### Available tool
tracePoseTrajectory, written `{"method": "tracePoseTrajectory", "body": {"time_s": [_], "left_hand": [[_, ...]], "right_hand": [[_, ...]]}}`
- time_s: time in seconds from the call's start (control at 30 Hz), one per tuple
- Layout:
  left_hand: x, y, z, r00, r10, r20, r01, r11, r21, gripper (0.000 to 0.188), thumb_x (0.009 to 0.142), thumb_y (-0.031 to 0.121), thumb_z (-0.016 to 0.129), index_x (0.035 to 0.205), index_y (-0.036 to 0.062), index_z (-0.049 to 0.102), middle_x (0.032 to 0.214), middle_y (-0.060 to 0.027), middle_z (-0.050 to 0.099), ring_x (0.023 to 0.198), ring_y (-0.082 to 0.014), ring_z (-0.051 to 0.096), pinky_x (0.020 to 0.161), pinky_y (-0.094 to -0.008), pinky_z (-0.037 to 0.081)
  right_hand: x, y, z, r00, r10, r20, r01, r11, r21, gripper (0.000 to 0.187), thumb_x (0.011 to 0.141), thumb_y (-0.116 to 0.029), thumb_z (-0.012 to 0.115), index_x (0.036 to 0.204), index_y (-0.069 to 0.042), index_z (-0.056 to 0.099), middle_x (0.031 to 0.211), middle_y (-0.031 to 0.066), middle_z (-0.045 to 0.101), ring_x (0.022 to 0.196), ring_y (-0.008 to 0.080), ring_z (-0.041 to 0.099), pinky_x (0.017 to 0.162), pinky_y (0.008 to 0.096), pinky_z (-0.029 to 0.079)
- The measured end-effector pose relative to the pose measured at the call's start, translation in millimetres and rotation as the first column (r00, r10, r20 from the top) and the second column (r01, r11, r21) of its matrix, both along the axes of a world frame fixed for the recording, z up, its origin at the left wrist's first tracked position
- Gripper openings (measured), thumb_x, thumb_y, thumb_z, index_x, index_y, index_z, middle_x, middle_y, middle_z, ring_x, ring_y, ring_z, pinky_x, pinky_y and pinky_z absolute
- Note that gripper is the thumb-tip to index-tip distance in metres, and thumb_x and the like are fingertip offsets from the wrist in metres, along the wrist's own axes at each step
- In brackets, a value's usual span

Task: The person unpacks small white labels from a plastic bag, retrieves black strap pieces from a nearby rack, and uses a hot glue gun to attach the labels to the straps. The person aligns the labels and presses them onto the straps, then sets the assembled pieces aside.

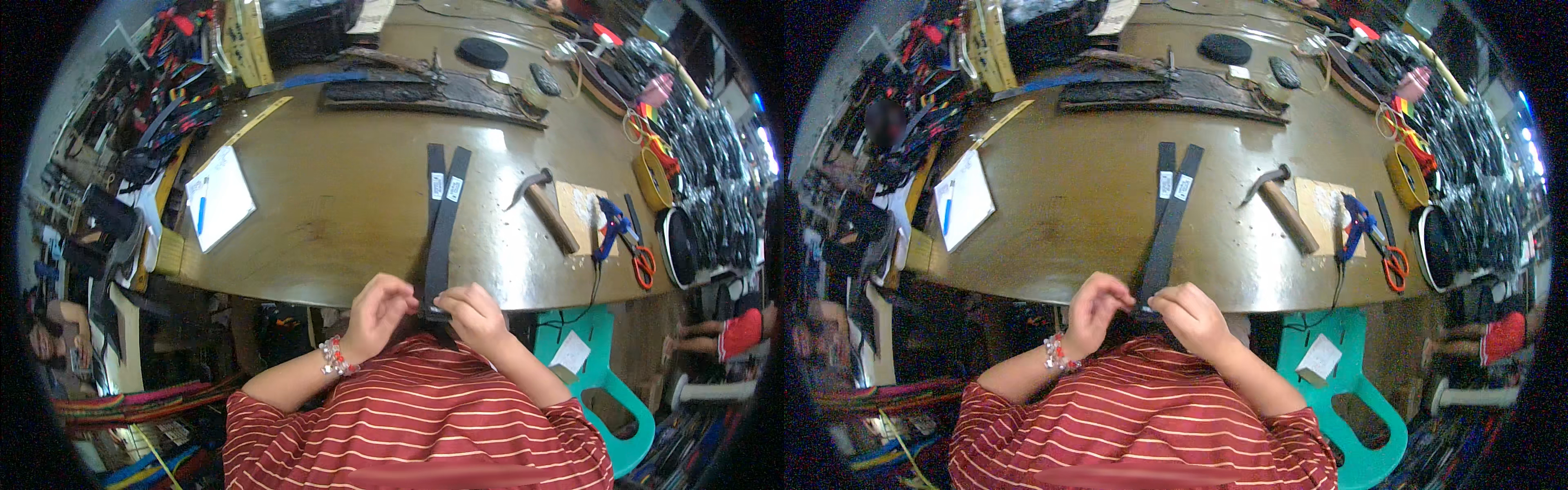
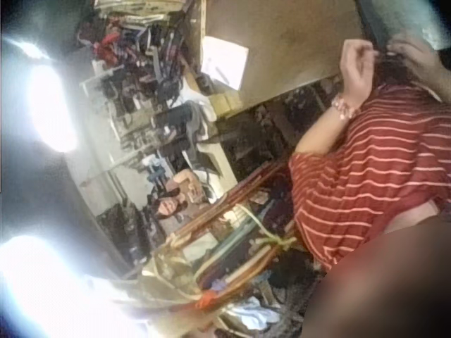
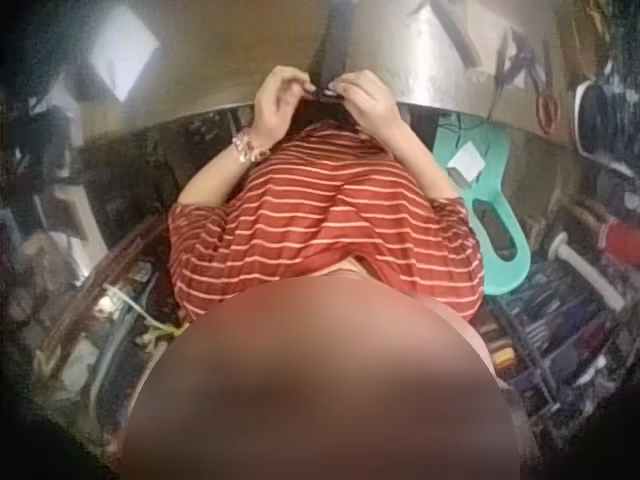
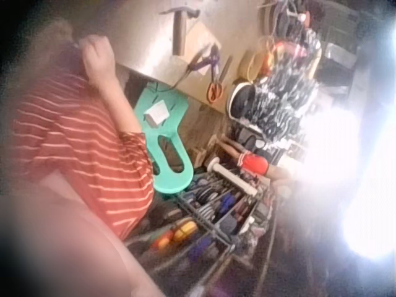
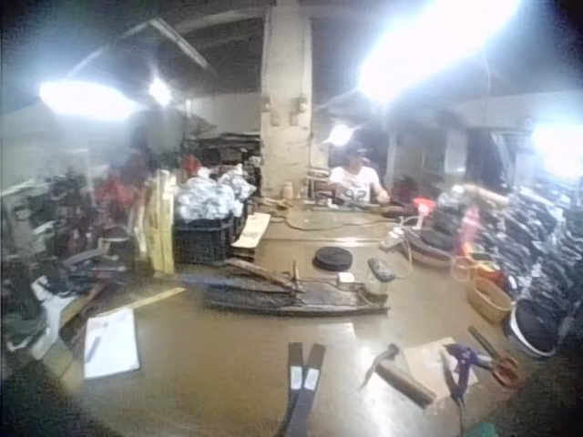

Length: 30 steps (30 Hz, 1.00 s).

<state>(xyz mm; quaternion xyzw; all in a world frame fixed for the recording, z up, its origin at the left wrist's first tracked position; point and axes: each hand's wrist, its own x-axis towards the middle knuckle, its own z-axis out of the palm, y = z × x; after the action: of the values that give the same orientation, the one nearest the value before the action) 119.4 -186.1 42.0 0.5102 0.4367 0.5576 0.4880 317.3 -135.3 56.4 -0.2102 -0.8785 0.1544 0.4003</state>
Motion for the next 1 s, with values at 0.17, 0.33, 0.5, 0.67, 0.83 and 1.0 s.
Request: {"method": "tracePoseTrajectory", "body": {"time_s": [0.17, 0.33, 0.5, 0.67, 0.83, 1.0], "left_hand": [[-9.3, 32.1, 4.3, 0.737, -0.001, 0.676, 0.411, 0.795, -0.447, 0.028, 0.100, 0.021, 0.043, 0.121, 0.0028, 0.049, 0.104, -0.0083, 0.060, 0.092, -0.0197, 0.062, 0.082, -0.0338, 0.053], [-36.4, 10.3, 33.8, 0.877, 0.210, 0.432, -0.136, 0.971, -0.195, 0.023, 0.097, 0.011, 0.050, 0.118, 0.0033, 0.051, 0.103, -0.0064, 0.059, 0.088, -0.0144, 0.061, 0.076, -0.0283, 0.053], [-112.0, -53.4, 79.4, 0.456, 0.889, 0.043, -0.817, 0.399, 0.416, 0.029, 0.095, 0.010, 0.053, 0.122, -0.0001, 0.049, 0.112, -0.0056, 0.057, 0.100, -0.0115, 0.053, 0.088, -0.0272, 0.044], [-265.2, -136.1, 116.6, -0.258, 0.966, 0.027, -0.750, -0.218, 0.624, 0.050, 0.096, 0.016, 0.050, 0.136, -0.0077, 0.033, 0.138, -0.0188, 0.041, 0.123, -0.0248, 0.042, 0.106, -0.0350, 0.030], [-488.8, -228.7, 103.3, -0.270, 0.961, 0.054, -0.792, -0.253, 0.556, 0.029, 0.089, 0.009, 0.051, 0.115, -0.0034, 0.051, 0.104, -0.0113, 0.060, 0.090, -0.0221, 0.055, 0.083, -0.0357, 0.044], [-671.1, -296.9, 12.8, -0.513, 0.562, -0.648, -0.858, -0.319, 0.403, 0.033, 0.082, 0.030, 0.066, 0.092, -0.0005, 0.061, 0.085, -0.0131, 0.062, 0.074, -0.0236, 0.055, 0.070, -0.0396, 0.046]], "right_hand": [[-14.5, -5.2, 10.1, 0.949, 0.290, 0.122, -0.312, 0.916, 0.251, 0.029, 0.068, -0.008, 0.065, 0.097, -0.005, 0.066, 0.096, 0.0082, 0.060, 0.081, 0.0205, 0.058, 0.070, 0.0308, 0.052], [-36.0, -5.3, 7.3, 0.896, 0.427, 0.123, -0.435, 0.899, 0.048, 0.027, 0.075, -0.009, 0.068, 0.102, -0.007, 0.067, 0.103, 0.0137, 0.062, 0.089, 0.0270, 0.060, 0.072, 0.0345, 0.051], [-35.1, 20.3, -23.0, 0.982, 0.182, 0.049, -0.181, 0.983, -0.026, 0.034, 0.069, -0.002, 0.076, 0.101, -0.007, 0.066, 0.104, 0.0134, 0.060, 0.089, 0.0293, 0.059, 0.075, 0.0372, 0.050], [-24.9, 29.2, -41.8, 0.990, 0.069, 0.121, -0.049, 0.986, -0.161, 0.036, 0.069, 0.001, 0.075, 0.103, -0.007, 0.065, 0.107, 0.0137, 0.056, 0.098, 0.0298, 0.056, 0.082, 0.0372, 0.050], [-30.8, 28.1, -37.6, 0.983, -0.007, 0.185, 0.049, 0.974, -0.220, 0.034, 0.070, 0.000, 0.073, 0.103, -0.006, 0.065, 0.106, 0.0140, 0.057, 0.096, 0.0302, 0.058, 0.083, 0.0377, 0.049], [-36.5, 29.2, -37.8, 0.983, -0.080, 0.167, 0.104, 0.984, -0.141, 0.031, 0.072, -0.003, 0.072, 0.101, -0.007, 0.065, 0.102, 0.0137, 0.059, 0.094, 0.0310, 0.058, 0.082, 0.0385, 0.049]]}}
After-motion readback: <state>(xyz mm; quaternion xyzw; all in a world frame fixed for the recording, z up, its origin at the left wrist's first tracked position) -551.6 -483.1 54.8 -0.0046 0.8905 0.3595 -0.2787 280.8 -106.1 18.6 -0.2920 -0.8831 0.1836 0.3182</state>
